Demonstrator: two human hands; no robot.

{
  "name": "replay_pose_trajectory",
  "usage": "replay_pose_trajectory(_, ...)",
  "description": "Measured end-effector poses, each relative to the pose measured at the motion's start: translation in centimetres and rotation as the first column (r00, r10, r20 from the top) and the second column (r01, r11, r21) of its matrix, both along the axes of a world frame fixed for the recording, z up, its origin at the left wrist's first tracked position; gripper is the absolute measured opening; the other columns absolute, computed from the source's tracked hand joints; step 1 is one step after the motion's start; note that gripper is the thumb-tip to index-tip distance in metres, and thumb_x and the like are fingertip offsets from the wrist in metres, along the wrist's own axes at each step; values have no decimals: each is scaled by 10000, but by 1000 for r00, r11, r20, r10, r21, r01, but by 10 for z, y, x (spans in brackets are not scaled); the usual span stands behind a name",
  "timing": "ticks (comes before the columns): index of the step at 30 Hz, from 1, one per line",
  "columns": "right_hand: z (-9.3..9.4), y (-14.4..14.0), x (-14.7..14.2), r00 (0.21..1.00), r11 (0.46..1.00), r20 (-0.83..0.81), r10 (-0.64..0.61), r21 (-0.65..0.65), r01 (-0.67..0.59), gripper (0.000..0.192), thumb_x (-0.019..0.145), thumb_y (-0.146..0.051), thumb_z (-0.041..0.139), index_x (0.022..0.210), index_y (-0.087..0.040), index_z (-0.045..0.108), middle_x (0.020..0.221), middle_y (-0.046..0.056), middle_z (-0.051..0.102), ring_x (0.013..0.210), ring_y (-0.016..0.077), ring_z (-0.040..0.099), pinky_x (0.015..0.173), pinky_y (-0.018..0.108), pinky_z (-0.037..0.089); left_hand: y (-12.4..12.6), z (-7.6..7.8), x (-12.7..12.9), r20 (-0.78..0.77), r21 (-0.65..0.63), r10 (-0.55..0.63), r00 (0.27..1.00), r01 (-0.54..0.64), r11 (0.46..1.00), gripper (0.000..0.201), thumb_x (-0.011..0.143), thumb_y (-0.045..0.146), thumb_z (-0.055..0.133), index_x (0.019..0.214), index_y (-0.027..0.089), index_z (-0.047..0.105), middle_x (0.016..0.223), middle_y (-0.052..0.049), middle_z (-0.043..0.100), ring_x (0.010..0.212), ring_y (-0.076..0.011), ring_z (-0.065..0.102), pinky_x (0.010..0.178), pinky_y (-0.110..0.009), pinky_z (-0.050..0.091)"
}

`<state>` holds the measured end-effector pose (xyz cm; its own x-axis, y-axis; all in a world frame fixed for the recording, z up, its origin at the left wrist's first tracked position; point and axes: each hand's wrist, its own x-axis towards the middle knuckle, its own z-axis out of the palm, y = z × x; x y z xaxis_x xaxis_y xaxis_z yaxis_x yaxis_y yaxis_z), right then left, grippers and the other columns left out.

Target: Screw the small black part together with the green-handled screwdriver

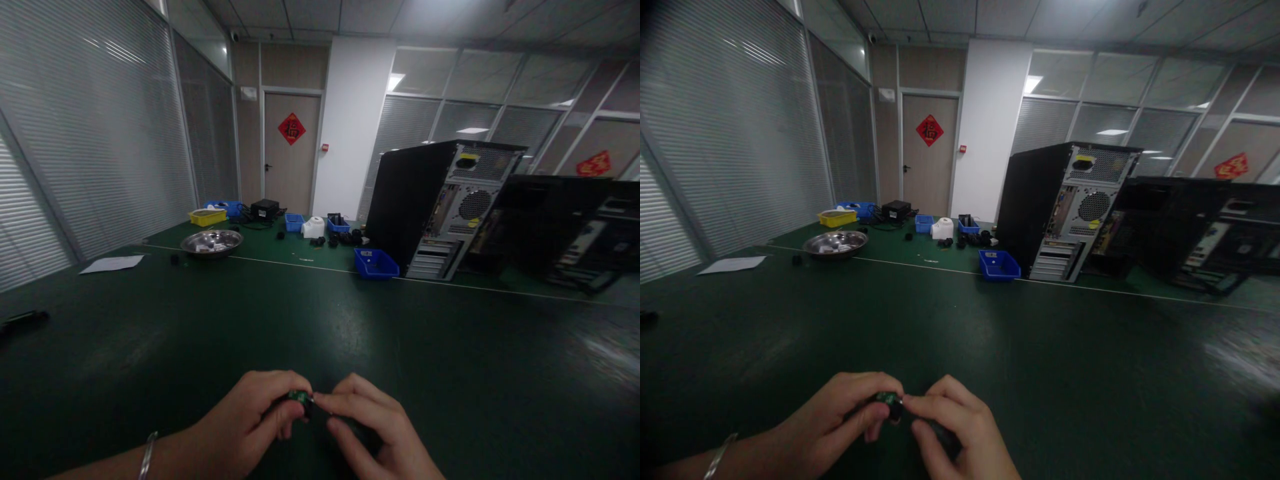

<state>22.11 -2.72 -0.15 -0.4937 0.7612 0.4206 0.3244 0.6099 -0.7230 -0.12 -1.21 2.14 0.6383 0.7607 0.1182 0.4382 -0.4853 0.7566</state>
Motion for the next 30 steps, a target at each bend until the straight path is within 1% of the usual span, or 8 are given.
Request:
replay_pose_trajectory(7, 3, -1, -1, 1000, 1000, -17, 4, -21, -4, 310, 898, -138, 542, 1156, -223, 692, 870, 87, 653, 765, 193, 641, 660, 295, 522, 2, -5, -1, 94, -149, 12, 995, 2, 989, 222, 971, 294, 429, 968, 190, 625, 727, 9, 593, 660, -133, 558, 640, -222, 422)
replay_pose_trajectory(10, 6, -4, -1, 1000, 998, -8, 4, -59, -4, 303, 900, -136, 543, 1148, -216, 698, 880, 81, 646, 759, 181, 632, 665, 291, 515, 2, -11, 0, 185, -305, 34, 982, 25, 952, 133, 944, 277, 486, 1045, 203, 532, 818, 2, 630, 675, -129, 560, 630, -227, 438)
replay_pose_trajectory(13, 8, -5, 1, 1000, 995, -18, -5, -102, 3, 307, 913, -126, 532, 1159, -214, 693, 899, 78, 646, 791, 180, 634, 685, 294, 509, 8, -15, 0, 278, -411, 88, 957, 36, 911, 97, 911, 243, 542, 983, 202, 492, 826, 11, 635, 689, -128, 570, 652, -244, 454)
replay_pose_trajectory(17, 8, -3, 3, 987, 990, -123, -107, -110, 94, 280, 914, -137, 548, 1131, -216, 707, 889, 71, 663, 803, 190, 639, 690, 302, 499, 23, -16, -3, 354, -432, 185, 917, -15, 902, 115, 876, 217, 583, 982, 182, 558, 885, -5, 626, 804, -155, 593, 762, -299, 468)
replay_pose_trajectory(20, 7, -1, 3, 974, 984, -172, -149, -121, 129, 259, 914, -148, 562, 1106, -219, 721, 890, 68, 674, 803, 192, 643, 686, 299, 493, 31, -16, -8, 335, -445, 234, 913, -66, 893, 160, 848, 204, 608, 1004, 169, 596, 889, -9, 622, 858, -174, 590, 778, -310, 454)
replay_pose_trajectory(23, 7, -1, 3, 971, 982, -179, -157, -131, 135, 258, 917, -152, 564, 1112, -220, 720, 887, 64, 675, 798, 189, 641, 685, 297, 489, 28, -15, -10, 303, -461, 165, 938, -7, 888, 335, 831, 185, 625, 1155, 189, 539, 894, -1, 624, 833, -176, 603, 762, -314, 458)
replay_pose_trajectory(26, 8, -2, 4, 969, 982, -192, -154, -136, 129, 263, 914, -146, 564, 1111, -220, 721, 884, 64, 674, 803, 190, 641, 694, 302, 491, 18, -13, -9, 188, -369, 10, 982, 62, 927, 548, 832, 175, 650, 1316, 242, 401, 915, 12, 635, 853, -179, 612, 814, -328, 451)
replay_pose_trajectory(30, 8, -1, 4, 968, 986, -211, -134, -130, 108, 271, 905, -140, 572, 1110, -234, 723, 878, 63, 676, 796, 192, 641, 690, 306, 493, 7, -6, -6, -19, -279, -149, 989, 138, 950, 564, 849, 190, 648, 1348, 258, 395, 979, -13, 635, 902, -195, 595, 843, -337, 448)
